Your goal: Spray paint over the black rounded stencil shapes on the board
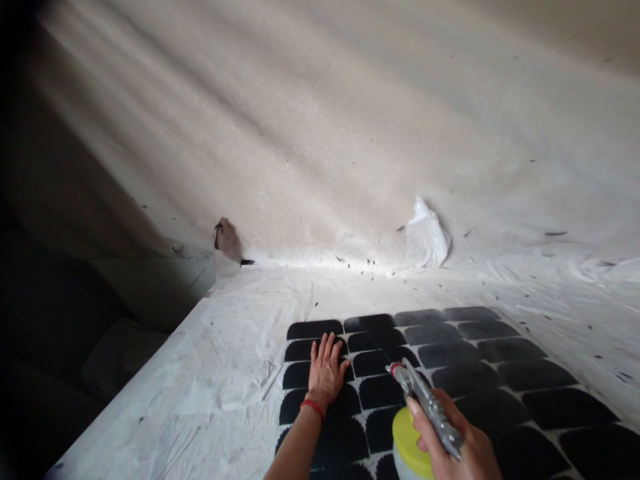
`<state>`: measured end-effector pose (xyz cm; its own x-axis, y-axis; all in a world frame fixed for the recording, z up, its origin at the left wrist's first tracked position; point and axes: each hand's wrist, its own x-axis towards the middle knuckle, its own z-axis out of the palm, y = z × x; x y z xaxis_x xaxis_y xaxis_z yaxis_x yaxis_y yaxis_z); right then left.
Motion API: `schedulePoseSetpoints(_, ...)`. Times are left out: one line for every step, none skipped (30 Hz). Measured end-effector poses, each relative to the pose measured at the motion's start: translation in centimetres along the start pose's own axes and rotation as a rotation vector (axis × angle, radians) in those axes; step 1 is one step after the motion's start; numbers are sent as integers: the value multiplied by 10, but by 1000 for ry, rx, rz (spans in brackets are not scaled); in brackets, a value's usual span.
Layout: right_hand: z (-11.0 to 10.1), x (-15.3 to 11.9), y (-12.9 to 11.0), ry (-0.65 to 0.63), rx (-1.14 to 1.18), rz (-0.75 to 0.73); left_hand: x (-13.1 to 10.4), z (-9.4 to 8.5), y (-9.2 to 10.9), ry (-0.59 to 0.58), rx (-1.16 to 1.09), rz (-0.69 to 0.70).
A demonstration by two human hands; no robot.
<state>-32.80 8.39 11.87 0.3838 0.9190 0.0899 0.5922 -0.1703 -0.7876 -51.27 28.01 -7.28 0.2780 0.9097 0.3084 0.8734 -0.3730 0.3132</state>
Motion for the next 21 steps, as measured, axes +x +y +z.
schedulePoseSetpoints(-3,2,0,3,-2,29,0,0,0,3,-2,0)
schedulePoseSetpoints(-6,3,0,9,-6,56,0,1,0,6,-3,1)
schedulePoseSetpoints(-9,5,1,16,-12,83,0,1,-1,7,-4,2)
schedulePoseSetpoints(-11,6,4,20,-23,107,0,1,-1,8,-3,4)
schedulePoseSetpoints(-14,8,8,19,-37,126,0,0,-1,9,0,5)
schedulePoseSetpoints(-16,9,15,14,-52,140,0,0,-1,7,3,6)
schedulePoseSetpoints(-19,11,22,6,-69,152,0,0,-1,5,7,6)
schedulePoseSetpoints(-21,12,30,-1,-83,162,0,-1,-1,0,9,6)
schedulePoseSetpoints(-24,13,38,-11,-94,171,1,-1,-1,-6,11,5)
schedulePoseSetpoints(-26,14,46,-14,-104,181,1,-1,-1,-14,11,5)
schedulePoseSetpoints(-29,16,52,-14,-111,194,2,-2,-2,-23,10,5)
schedulePoseSetpoints(-32,17,57,-11,-117,208,2,-2,-2,-32,9,7)
schedulePoseSetpoints(-34,18,60,-2,-122,221,3,-2,-3,-42,9,11)
schedulePoseSetpoints(-36,19,61,6,-123,233,3,-2,-4,-51,10,16)
schedulePoseSetpoints(-37,19,61,14,-123,240,3,-1,-5,-61,13,22)
schedulePoseSetpoints(-37,20,59,22,-120,240,3,-1,-6,-73,14,29)
schedulePoseSetpoints(-37,19,57,29,-118,232,3,0,-8,-85,15,36)
schedulePoseSetpoints(-36,18,53,34,-114,220,3,0,-9,-98,13,43)
schedulePoseSetpoints(-35,17,49,38,-107,203,3,0,-10,-109,10,49)
schedulePoseSetpoints(-33,15,45,39,-96,180,3,-1,-11,-120,5,54)
schedulePoseSetpoints(-31,13,41,39,-83,155,2,-2,-12,-127,-1,58)
